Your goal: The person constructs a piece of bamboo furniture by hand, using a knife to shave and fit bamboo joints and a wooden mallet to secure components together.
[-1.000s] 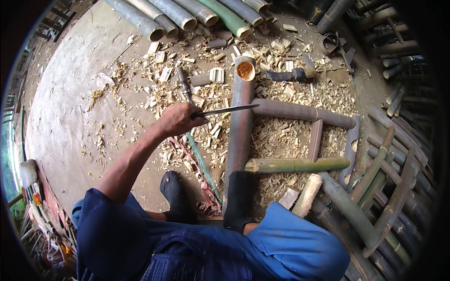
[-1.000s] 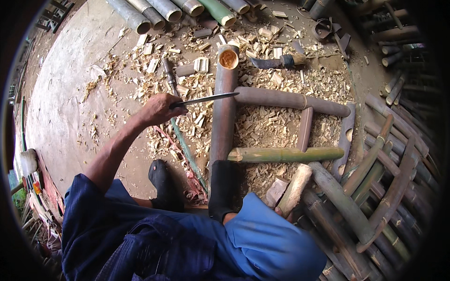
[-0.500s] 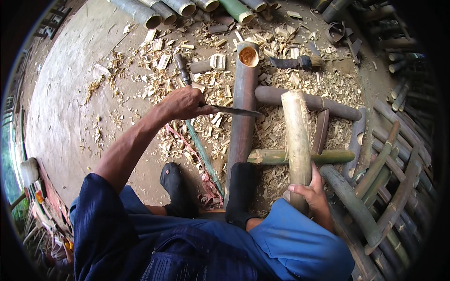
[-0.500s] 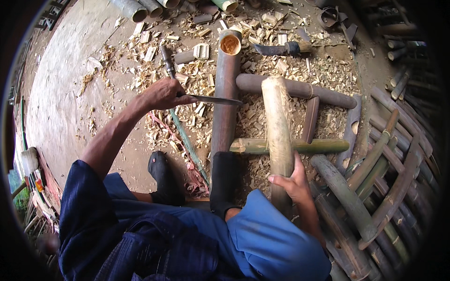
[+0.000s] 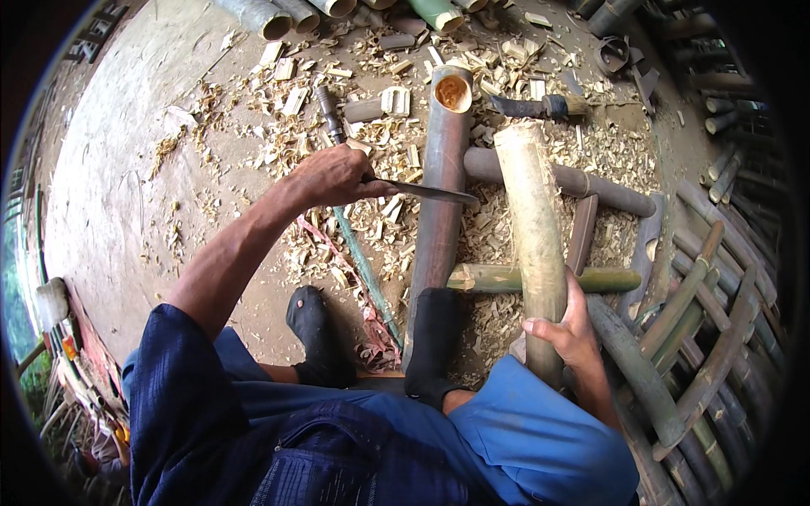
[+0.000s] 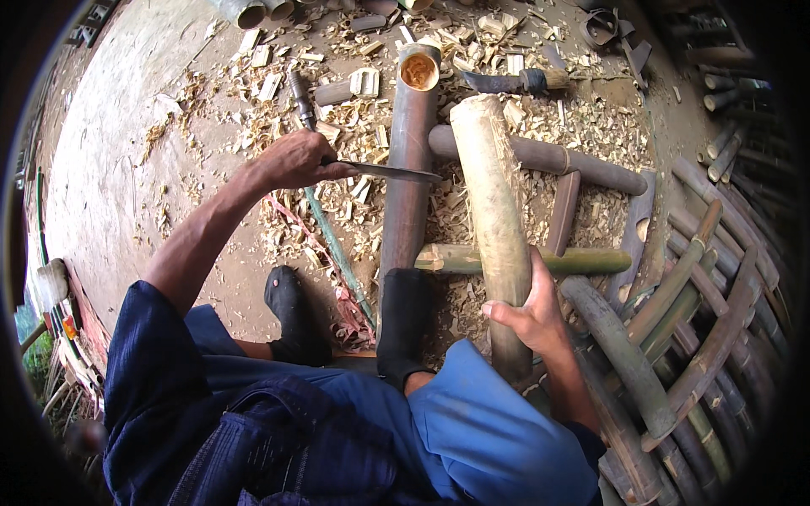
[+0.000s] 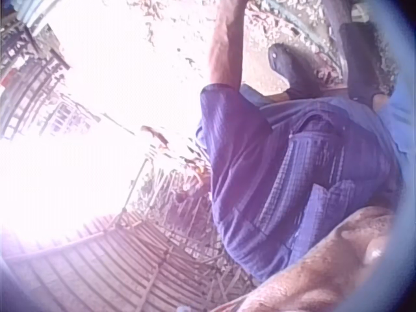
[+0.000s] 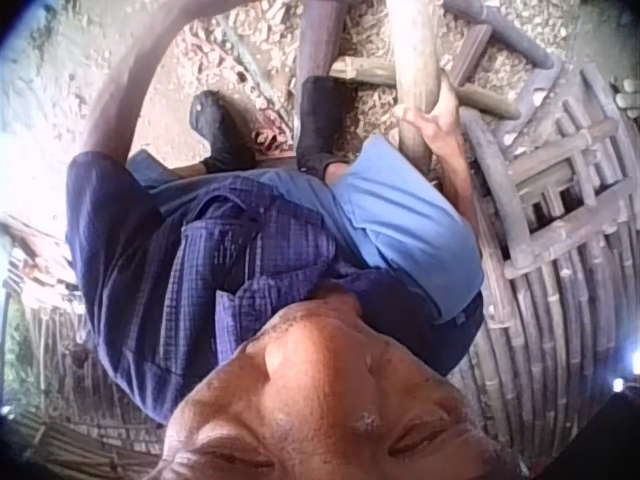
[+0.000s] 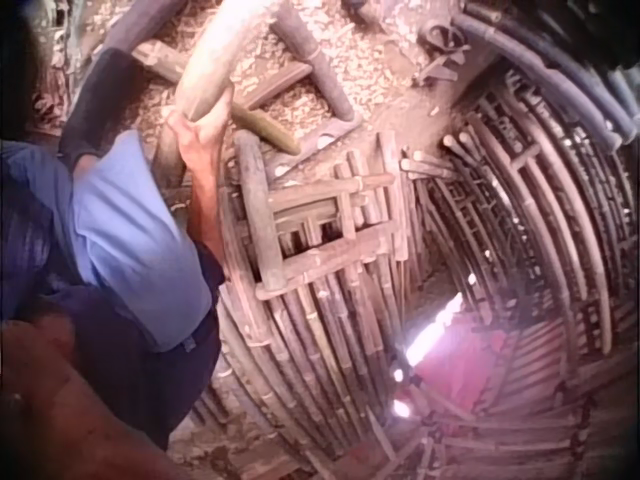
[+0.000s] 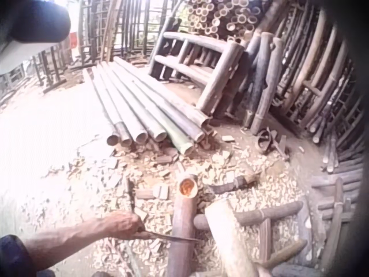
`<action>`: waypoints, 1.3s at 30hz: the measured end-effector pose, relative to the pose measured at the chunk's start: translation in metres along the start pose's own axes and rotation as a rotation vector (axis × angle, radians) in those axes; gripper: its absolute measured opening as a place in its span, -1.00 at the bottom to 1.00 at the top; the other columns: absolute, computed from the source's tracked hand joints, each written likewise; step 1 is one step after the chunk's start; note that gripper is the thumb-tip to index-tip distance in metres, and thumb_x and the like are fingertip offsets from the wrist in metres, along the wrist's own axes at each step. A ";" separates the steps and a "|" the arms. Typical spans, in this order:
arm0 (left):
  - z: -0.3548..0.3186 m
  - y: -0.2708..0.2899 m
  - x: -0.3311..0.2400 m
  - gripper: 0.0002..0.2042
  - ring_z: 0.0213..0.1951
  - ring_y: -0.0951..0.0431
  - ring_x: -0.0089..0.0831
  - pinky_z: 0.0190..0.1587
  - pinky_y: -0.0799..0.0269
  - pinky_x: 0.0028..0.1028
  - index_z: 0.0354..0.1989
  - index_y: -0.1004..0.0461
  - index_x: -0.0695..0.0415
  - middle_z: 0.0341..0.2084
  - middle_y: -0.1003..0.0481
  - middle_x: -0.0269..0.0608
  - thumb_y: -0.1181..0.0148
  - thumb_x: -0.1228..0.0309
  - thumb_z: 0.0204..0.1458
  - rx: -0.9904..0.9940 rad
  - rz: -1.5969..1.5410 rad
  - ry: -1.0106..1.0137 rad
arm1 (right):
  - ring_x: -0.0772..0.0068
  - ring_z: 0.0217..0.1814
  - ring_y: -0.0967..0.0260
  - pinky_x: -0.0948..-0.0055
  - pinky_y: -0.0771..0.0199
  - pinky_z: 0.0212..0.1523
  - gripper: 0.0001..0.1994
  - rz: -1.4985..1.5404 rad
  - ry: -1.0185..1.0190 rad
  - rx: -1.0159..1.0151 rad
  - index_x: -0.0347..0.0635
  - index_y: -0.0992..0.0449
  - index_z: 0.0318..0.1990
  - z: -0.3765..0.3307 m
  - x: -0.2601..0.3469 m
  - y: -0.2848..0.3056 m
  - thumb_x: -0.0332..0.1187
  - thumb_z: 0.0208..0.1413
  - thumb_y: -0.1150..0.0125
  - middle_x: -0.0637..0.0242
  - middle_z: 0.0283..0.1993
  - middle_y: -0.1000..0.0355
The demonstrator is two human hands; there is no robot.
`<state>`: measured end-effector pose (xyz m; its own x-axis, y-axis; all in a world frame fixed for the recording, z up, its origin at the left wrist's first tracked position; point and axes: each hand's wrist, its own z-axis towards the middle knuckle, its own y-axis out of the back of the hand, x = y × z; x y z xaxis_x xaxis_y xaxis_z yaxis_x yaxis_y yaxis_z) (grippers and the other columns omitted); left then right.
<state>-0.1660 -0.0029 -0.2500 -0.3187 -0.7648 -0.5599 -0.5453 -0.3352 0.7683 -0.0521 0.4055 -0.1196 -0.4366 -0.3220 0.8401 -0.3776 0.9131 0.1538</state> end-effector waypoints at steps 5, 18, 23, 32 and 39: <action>0.000 -0.003 0.000 -0.37 -0.69 -0.50 -0.23 -0.57 -0.44 -0.18 -0.55 -0.62 0.18 -0.77 -0.45 -0.16 -0.18 -0.22 0.20 -0.017 0.063 0.009 | 0.28 0.35 -0.25 0.29 -0.19 0.41 -0.05 -0.061 0.020 0.035 -0.41 -0.13 0.41 0.002 0.002 0.004 -0.37 -0.21 -0.48 0.11 0.26 -0.33; 0.008 -0.011 -0.003 -0.48 -0.69 -0.51 -0.26 -0.62 -0.42 -0.23 -0.47 -0.68 0.15 -0.74 -0.49 -0.17 -0.27 -0.13 0.18 0.000 0.117 0.057 | -0.02 -0.01 -0.56 0.13 -0.56 0.14 -0.22 -0.904 -0.106 0.130 -0.40 -0.19 0.28 0.093 0.042 -0.022 -0.34 -0.12 -0.40 -0.12 0.00 -0.51; 0.000 -0.006 -0.003 -0.43 -0.72 -0.46 -0.31 -0.66 -0.37 -0.25 -0.49 -0.67 0.14 -0.77 -0.44 -0.21 -0.24 -0.20 0.17 0.014 0.086 0.059 | 0.03 -0.03 -0.59 0.12 -0.65 0.05 -0.35 -0.856 0.137 -0.006 -0.37 -0.28 0.16 0.085 0.159 -0.002 -0.33 -0.10 -0.40 -0.15 0.02 -0.51; 0.013 -0.010 -0.009 -0.44 -0.71 -0.46 -0.30 -0.62 -0.39 -0.24 -0.54 -0.65 0.14 -0.76 -0.44 -0.16 -0.26 -0.17 0.17 0.064 0.057 0.118 | 0.07 -0.02 -0.51 0.23 -0.67 0.01 -0.36 -0.931 -0.052 0.184 -0.36 -0.31 0.17 0.121 0.059 -0.024 -0.41 -0.13 -0.40 -0.04 0.01 -0.44; -0.004 -0.004 0.000 -0.39 -0.72 -0.44 -0.36 -0.65 -0.34 -0.26 -0.64 -0.56 0.17 -0.78 -0.42 -0.22 -0.26 -0.20 0.16 0.070 0.064 0.073 | 0.20 0.02 -0.55 0.25 -0.64 0.02 -0.20 -0.646 0.582 -0.181 -0.47 -0.28 0.26 0.100 0.199 0.020 -0.20 -0.12 -0.46 -0.13 0.05 -0.47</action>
<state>-0.1606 -0.0034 -0.2516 -0.2987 -0.8224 -0.4841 -0.5790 -0.2471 0.7770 -0.2278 0.3350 -0.0014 0.3203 -0.6547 0.6847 -0.2501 0.6387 0.7277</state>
